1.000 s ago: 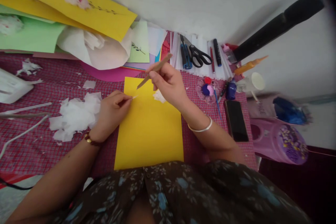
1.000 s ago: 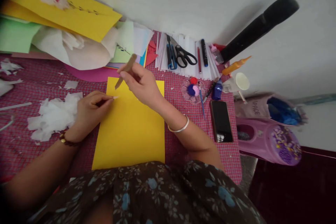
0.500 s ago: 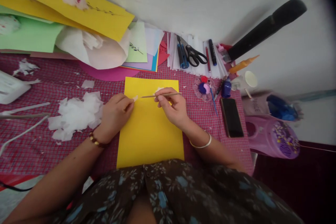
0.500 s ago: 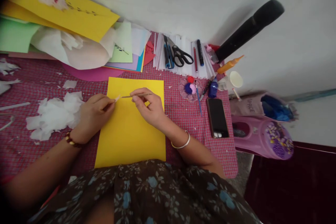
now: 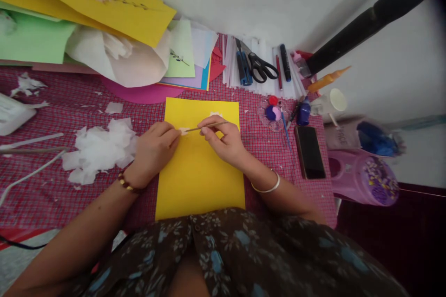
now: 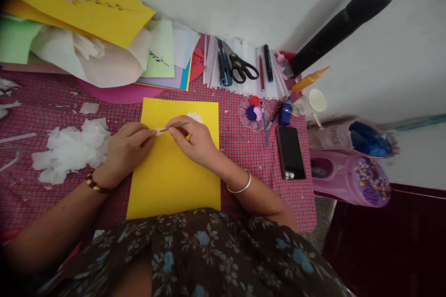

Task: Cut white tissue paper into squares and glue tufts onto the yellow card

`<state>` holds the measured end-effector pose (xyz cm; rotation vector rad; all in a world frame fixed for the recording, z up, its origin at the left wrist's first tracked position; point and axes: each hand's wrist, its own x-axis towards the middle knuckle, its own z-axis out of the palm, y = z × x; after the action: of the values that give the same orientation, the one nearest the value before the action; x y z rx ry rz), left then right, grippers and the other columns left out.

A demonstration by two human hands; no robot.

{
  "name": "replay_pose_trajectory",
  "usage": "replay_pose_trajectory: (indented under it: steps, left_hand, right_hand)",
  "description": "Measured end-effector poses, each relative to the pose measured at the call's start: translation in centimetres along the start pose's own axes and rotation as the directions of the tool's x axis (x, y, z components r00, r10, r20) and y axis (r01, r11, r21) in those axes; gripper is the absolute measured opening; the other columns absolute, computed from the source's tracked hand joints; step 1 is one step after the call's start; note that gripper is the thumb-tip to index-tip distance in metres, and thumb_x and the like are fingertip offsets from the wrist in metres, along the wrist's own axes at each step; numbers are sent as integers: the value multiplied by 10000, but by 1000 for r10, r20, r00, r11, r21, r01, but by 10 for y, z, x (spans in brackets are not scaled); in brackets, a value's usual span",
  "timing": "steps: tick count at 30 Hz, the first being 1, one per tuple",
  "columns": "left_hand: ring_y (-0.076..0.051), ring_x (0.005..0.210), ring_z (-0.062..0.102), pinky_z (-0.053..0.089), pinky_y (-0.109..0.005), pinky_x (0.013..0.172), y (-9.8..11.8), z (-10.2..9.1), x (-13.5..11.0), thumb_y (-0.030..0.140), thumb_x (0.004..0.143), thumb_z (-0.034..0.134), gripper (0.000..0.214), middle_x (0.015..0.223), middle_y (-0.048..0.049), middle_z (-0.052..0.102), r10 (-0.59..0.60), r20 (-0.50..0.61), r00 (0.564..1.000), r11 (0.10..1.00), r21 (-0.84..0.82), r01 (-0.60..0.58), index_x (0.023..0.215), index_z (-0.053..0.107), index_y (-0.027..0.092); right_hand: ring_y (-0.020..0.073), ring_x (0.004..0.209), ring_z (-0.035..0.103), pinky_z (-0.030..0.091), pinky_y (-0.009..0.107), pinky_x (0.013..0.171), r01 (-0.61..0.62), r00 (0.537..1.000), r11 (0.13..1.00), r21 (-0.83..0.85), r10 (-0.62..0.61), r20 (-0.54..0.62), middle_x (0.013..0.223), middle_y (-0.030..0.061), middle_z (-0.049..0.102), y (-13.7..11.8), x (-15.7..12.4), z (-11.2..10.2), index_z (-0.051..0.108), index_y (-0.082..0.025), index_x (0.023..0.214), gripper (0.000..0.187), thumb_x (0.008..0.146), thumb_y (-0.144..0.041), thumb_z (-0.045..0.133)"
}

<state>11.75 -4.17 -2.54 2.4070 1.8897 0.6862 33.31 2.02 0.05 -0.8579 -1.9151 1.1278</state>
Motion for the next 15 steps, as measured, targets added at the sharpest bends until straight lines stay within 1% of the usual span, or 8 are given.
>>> replay_pose_trajectory:
  steps: [6,9,11,15]
  left_hand:
    - [-239,875,661,514,-364,787,-2,4,-1,255,1027,494,280,892,-69,712,-9,-17,1000,999,-50,8,844,704,230]
    - [-242,891,671,524,-369,796,-3,4,-1,262,1016,524,246,905,-73,720,-35,-19,999,994,-108,33,880,726,231]
    - [-244,907,677,529,-375,807,-3,4,-1,270,1014,531,238,920,-74,726,-55,-5,998,990,-129,54,895,735,240]
    - [-241,899,678,537,-378,812,-2,3,-1,281,1026,512,259,913,-68,725,-52,17,999,994,-98,53,898,735,249]
  right_hand:
    - [145,805,691,578,295,755,36,999,999,-21,-36,7,1018,51,746,2,0,0,693,-234,993,168,1022,-299,541]
    - [148,814,695,577,296,756,65,998,998,-12,-65,-6,1014,52,747,3,1,0,688,-234,991,173,1024,-298,531]
    - [150,813,695,577,298,753,58,998,998,-28,-58,-6,1008,49,748,3,1,0,690,-239,987,172,1021,-301,532]
    - [153,796,690,577,304,745,44,999,997,-59,-43,7,1010,46,749,3,0,0,697,-244,1001,178,1021,-308,532]
